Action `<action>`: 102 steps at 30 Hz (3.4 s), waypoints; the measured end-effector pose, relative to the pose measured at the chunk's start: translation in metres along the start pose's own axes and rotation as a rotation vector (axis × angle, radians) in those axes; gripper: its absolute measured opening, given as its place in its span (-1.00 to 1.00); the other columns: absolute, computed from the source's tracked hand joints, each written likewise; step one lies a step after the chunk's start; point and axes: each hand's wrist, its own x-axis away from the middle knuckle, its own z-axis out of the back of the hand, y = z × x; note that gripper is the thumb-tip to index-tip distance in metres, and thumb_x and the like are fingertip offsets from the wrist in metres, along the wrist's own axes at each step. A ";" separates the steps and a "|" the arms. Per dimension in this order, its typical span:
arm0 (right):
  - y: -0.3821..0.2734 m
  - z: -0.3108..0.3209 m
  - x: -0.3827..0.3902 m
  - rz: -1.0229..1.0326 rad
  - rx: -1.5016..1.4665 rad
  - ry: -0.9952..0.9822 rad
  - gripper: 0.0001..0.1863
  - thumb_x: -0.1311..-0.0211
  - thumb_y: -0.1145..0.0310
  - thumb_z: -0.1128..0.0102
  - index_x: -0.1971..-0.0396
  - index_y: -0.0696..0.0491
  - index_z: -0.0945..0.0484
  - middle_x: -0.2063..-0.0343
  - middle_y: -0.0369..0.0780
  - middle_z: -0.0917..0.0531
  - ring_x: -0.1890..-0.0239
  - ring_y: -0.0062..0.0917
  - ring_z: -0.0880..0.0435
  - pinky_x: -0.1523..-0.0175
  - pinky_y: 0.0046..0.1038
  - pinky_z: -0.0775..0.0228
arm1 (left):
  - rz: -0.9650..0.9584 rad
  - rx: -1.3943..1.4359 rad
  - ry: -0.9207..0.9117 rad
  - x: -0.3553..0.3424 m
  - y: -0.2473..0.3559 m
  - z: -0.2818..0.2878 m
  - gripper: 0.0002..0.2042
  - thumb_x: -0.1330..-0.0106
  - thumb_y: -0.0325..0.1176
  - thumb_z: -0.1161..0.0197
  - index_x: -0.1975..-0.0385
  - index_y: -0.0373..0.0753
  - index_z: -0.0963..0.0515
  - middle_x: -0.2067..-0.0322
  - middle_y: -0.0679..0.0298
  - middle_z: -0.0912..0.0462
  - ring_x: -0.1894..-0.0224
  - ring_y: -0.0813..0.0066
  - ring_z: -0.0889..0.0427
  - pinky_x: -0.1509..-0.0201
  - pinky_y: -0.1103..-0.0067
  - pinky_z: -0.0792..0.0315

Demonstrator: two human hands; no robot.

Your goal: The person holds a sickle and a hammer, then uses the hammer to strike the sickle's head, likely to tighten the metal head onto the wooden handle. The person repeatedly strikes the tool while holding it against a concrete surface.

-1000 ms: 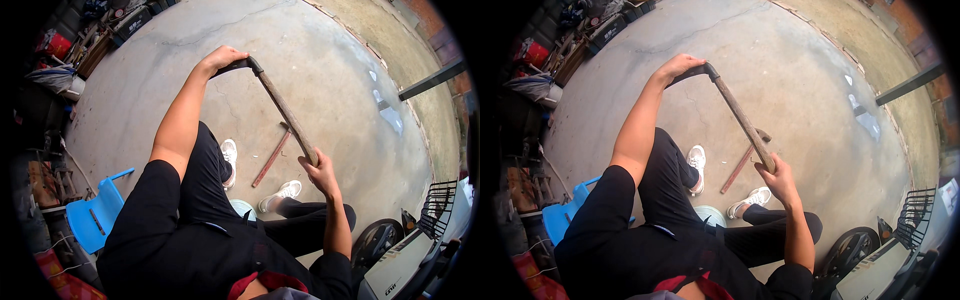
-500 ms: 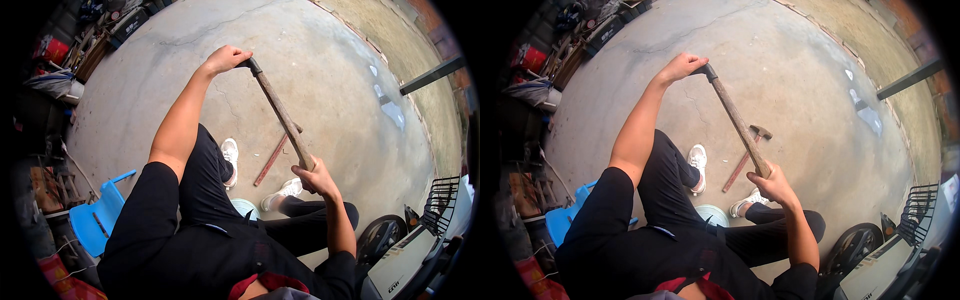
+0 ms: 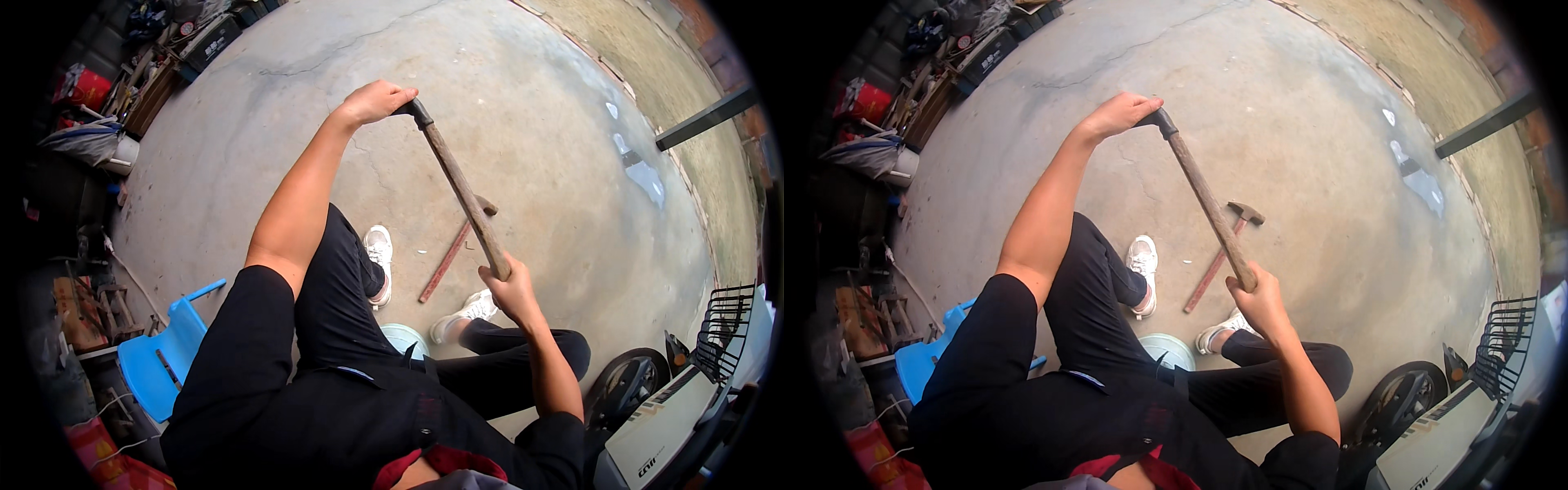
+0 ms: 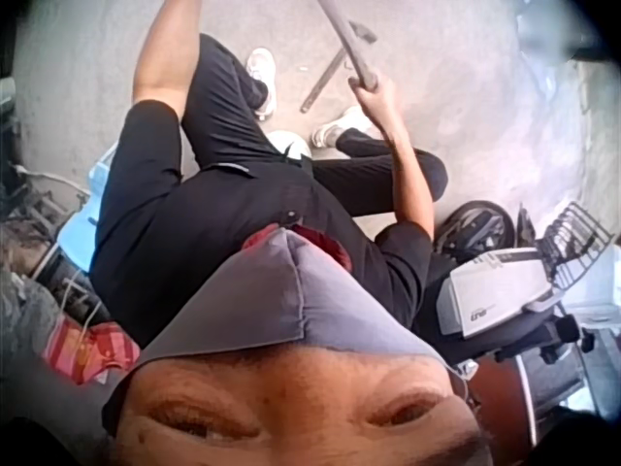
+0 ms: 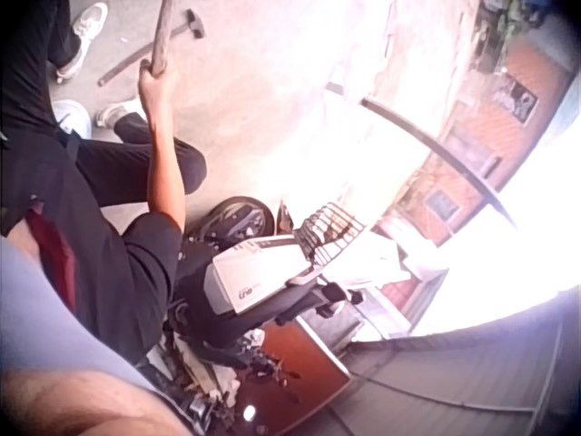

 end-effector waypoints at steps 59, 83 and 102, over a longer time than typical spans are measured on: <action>-0.001 -0.111 -0.020 0.284 -0.042 0.236 -0.58 -0.22 0.17 -0.32 0.33 0.18 -0.33 0.74 -0.08 -0.42 0.70 -0.31 -0.49 0.54 -0.28 -0.28 | 0.171 0.257 -0.097 0.024 0.048 -0.067 0.01 -0.15 0.57 0.15 -0.14 -0.44 -0.32 0.07 -0.10 -0.57 -0.02 0.11 -0.58 0.02 0.39 -0.53; 0.316 -0.127 -0.191 -0.669 0.046 0.398 -0.89 0.01 0.33 -0.39 0.44 -0.02 -0.71 0.42 -0.19 -0.74 0.33 -0.44 -0.70 0.18 -0.38 -0.48 | 0.255 1.094 -0.124 0.045 0.095 -0.099 -0.58 -0.51 -0.03 0.07 -0.09 -0.26 -0.37 0.47 0.38 -0.38 0.56 0.73 -0.29 0.51 0.72 -0.26; 0.250 -0.065 -0.237 -0.392 -0.421 0.946 -0.78 -0.10 0.30 -0.22 0.43 0.18 -0.57 0.51 -0.16 -0.61 0.43 -0.36 -0.61 0.28 -0.35 -0.48 | 0.438 1.054 -0.338 0.045 0.099 -0.106 -0.56 -0.48 -0.01 0.21 -0.11 -0.19 -0.37 0.53 0.43 -0.40 0.61 0.73 -0.28 0.50 0.68 -0.23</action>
